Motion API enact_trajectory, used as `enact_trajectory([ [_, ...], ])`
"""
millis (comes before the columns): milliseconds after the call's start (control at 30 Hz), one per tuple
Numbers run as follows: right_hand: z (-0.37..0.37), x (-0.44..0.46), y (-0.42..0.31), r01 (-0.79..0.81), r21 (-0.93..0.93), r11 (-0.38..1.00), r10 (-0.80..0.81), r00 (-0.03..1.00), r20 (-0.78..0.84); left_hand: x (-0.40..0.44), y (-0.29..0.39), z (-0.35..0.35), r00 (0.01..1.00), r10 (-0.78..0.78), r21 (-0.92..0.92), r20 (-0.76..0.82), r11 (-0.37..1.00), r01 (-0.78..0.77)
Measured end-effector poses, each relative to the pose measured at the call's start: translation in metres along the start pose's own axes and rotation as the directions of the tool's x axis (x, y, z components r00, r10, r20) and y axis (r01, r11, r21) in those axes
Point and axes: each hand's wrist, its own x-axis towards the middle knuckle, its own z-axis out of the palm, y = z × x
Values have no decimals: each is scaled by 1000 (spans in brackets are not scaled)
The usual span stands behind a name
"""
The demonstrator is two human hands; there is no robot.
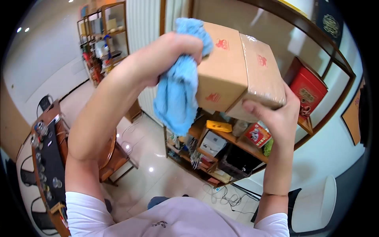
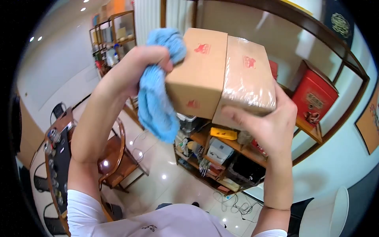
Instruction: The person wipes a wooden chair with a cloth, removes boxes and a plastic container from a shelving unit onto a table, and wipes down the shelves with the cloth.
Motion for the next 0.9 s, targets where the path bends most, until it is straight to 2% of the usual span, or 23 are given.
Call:
enact_trajectory([
  [67,-16,23,1,-68,-101,993,68,998,1,36,9,8,1000,-14,-46,24,999,15],
  [133,-20,45,6,-42,-104,994,42,999,1,57,17,6,996,-29,-40,79,999,32],
  [200,-29,78,22,-100,-161,982,107,994,34,104,17,10,999,39,74,17,996,-40],
  [333,-24,126,40,-104,-136,985,113,992,59,155,12,-7,997,-5,7,78,1000,4],
  [400,-12,161,62,-158,-156,975,177,977,120,194,-4,-31,991,-1,-43,132,999,7],
  [467,-7,182,73,-146,-210,967,169,981,99,218,-12,-49,991,-23,-51,134,998,30],
  [500,-1,199,82,-209,-212,955,238,963,124,233,-17,-63,982,-95,-75,162,991,108],
  [567,8,214,98,-264,-217,940,298,944,140,248,-27,-73,977,-98,-119,191,985,122],
  [633,16,220,108,-266,-4,964,264,955,136,249,-27,-78,972,-128,-147,196,976,158],
  [667,24,235,117,-265,-17,964,265,956,123,260,-30,-90,970,-119,-152,211,976,153],
  [733,21,245,123,-257,-14,966,252,934,252,260,-35,-93,963,-137,-185,233,966,182],
  [800,22,260,140,-322,39,946,298,911,287,265,-52,-110,962,-99,-209,256,966,154],
  [867,11,267,150,-395,131,909,311,854,417,256,-61,-116,942,-146,-247,302,942,226],
  [900,9,270,155,-405,127,905,325,853,409,246,-70,-119,963,-105,-242,248,956,167],
])
